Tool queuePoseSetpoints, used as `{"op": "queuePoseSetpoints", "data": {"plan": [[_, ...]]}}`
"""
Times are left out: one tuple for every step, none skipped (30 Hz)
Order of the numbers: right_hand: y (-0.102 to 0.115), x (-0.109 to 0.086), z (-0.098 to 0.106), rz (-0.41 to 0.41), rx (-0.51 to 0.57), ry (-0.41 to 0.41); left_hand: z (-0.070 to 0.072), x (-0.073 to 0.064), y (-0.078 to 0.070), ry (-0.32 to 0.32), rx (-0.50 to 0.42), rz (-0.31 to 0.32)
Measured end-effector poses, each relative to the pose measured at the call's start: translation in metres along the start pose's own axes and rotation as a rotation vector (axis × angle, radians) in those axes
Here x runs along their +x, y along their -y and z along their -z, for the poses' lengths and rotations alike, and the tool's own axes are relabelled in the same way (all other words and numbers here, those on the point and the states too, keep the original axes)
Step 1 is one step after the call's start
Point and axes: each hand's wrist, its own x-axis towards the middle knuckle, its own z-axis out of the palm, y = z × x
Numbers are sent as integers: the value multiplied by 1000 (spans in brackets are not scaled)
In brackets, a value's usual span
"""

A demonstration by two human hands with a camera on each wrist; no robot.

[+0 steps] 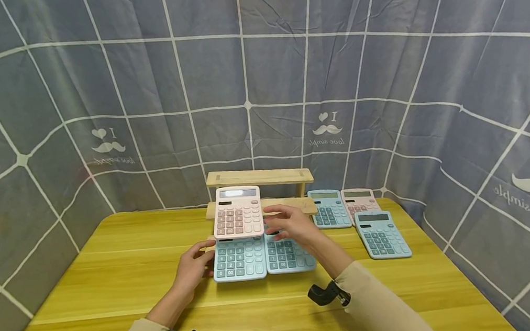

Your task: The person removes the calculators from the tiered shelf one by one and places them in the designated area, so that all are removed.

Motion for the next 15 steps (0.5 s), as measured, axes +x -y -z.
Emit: {"op": "queuePoseSetpoints", "data": {"plan": [[0,1,-1,0,0,-1,0,0,0,0,0,0],[0,1,-3,-1,-4,-2,0,0,0,0,1,0],[-1,2,-4,-3,-5,-3,0,0,0,0,1,-1],[-1,2,-5,-6,-6,-4,0,-1,-1,0,1,-1],[-2,3,-6,-13,-7,-6,0,-1,-1,0,2,-1],[-2,3,-7,-17,-7,-9,0,-1,-1,1,1,-2],[-3,4,-7,-18,-9,-10,0,-1,-1,1,2,-2],[-4,4,-8,-20,-13,-11,0,-2,-1,2,0,-1],[-4,5,-9,-21,-13,-11,0,-2,-1,2,-2,-2],[-5,5,-10,-23,-13,-10,0,-2,-1,2,-2,-2],[-6,6,-11,-24,-12,-6,0,-2,-1,2,-2,-1],[-6,6,-11,-23,-11,-1,0,-2,-1,2,-2,0],[-7,6,-12,-23,-13,2,0,-2,-1,2,-3,0],[-7,6,-13,-24,-8,5,0,-2,-1,2,-3,1],[-8,7,-14,-21,-6,11,0,-1,-1,1,-3,0]]}}
